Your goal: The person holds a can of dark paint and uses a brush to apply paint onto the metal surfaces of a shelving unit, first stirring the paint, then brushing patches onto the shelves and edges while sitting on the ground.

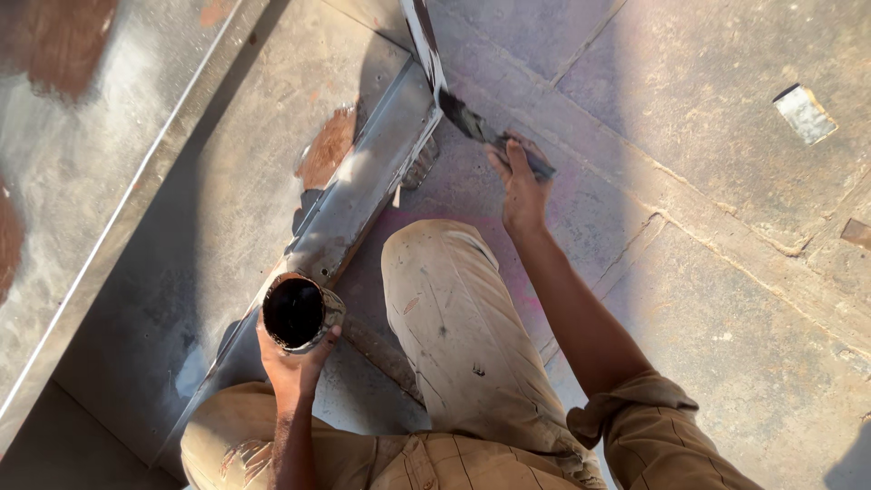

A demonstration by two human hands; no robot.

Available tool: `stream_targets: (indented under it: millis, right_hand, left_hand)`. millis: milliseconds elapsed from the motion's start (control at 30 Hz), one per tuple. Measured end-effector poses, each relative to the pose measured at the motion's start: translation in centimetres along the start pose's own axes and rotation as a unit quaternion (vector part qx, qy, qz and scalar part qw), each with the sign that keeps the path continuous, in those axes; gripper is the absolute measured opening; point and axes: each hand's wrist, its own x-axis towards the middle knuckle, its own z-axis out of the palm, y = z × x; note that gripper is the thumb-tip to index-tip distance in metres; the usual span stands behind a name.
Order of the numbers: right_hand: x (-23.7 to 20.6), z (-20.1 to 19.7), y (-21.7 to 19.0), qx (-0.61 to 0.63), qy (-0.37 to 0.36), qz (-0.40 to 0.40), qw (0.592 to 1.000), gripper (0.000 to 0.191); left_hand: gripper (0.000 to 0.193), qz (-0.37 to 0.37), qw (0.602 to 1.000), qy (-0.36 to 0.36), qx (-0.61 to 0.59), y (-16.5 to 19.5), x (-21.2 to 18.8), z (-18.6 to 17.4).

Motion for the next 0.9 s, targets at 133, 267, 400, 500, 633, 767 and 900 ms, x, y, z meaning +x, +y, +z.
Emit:
stream_targets:
  millis: [133, 267, 400, 500, 633, 767, 900]
  right_hand:
    - [-0.4, 2.7, -3.6, -0.005, -0.034, -0.050, 0.998, 0.020]
    - [2.2, 10.4, -11.4, -0.005, -0.178, -0.177, 0.968, 0.017]
    - [3.4, 14.3, -17.8, 0.087, -0.263, -0.196, 0.941, 0.022]
    - [3.7, 14.4, -17.6, 0.082, -0.257, -0.159, 0.950, 0.023]
    - [2.1, 10.8, -12.4, -0.064, -0.191, -0.027, 0.979, 0.018]
    - [2.0, 7.7, -11.6, -0.142, -0.147, 0.016, 0.979, 0.015]
    - [4.9, 10.7, -15.7, -0.187, -0.247, -0.105, 0.945, 0.014]
  left_hand:
    - [0.093, -0.017, 0.999, -0.007, -0.038, 0.5, -0.2, -0.1]
    - [0.095, -0.030, 0.997, -0.017, -0.064, 0.0, -0.1, -0.3]
    - [0.091, -0.007, 1.000, -0.010, -0.027, -0.3, -0.2, -0.8]
    - [0.089, 0.005, 0.999, -0.012, -0.040, -0.1, -0.3, -1.7]
    - [0.091, -0.013, 0.996, -0.014, -0.083, 0.5, -0.3, -2.9]
    - [0.096, 0.001, 0.996, -0.006, -0.085, 0.7, -0.1, -3.4]
    - [0.092, -0.004, 0.999, -0.015, -0.047, 0.6, -0.1, -2.8]
